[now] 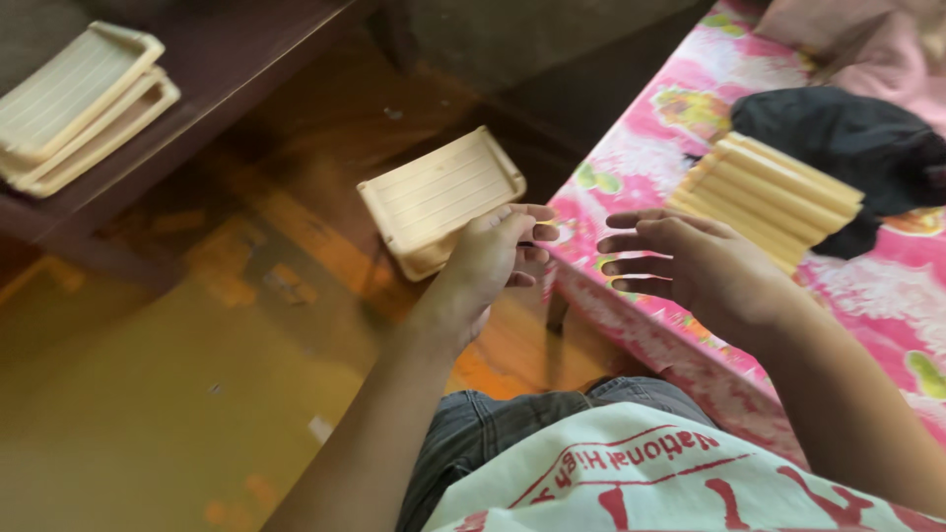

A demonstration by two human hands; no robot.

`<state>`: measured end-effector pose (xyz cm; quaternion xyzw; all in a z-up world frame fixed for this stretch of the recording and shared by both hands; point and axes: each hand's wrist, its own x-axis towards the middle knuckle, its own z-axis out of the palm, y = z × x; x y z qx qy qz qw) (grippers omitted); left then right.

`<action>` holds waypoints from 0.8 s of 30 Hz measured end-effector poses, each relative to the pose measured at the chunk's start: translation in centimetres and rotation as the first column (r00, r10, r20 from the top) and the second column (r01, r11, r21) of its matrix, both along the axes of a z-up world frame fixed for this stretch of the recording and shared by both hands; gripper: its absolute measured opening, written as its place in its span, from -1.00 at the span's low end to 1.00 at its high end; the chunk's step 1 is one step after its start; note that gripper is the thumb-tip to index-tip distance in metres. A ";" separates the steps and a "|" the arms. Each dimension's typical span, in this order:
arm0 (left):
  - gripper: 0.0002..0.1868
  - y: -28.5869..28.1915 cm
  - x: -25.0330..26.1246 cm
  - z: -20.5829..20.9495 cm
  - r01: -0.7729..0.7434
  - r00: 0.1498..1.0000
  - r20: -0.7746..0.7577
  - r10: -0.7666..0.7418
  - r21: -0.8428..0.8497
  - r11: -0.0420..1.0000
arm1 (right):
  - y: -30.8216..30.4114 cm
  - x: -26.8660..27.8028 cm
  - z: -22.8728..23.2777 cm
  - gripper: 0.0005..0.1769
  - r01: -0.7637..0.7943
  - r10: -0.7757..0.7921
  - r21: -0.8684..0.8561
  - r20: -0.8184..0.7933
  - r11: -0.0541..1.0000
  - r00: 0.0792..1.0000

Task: The person assembles a small plastic stool by inserting cylindrical legs into the base and stacking additional trays. They repeatedly insert and remove the legs, then stack the trays on a nearby bench.

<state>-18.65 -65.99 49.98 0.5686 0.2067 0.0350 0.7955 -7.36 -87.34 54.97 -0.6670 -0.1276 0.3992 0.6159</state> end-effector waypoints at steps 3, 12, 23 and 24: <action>-0.66 1.5 -4.4 -0.4 -0.049 0.998 -0.041 0.050 0.023 0.999 | 2.0 -3.7 -0.5 -0.52 -0.026 0.025 -0.024 -0.038 0.999 0.999; -0.67 3.8 -13.6 -1.4 -0.215 0.974 -0.065 0.215 0.007 0.977 | 6.3 -10.1 -2.4 -0.55 -0.123 0.121 -0.023 -0.088 0.992 0.989; -0.68 8.4 -19.5 -2.8 -0.497 0.865 -0.082 0.496 0.008 0.868 | 16.2 -10.0 -3.7 -0.54 -0.376 0.336 -0.152 -0.235 0.914 0.912; -0.68 9.0 -19.8 -3.0 -0.518 0.853 -0.080 0.517 0.000 0.855 | 17.5 -10.0 -3.9 -0.55 -0.422 0.396 -0.117 -0.193 0.899 0.898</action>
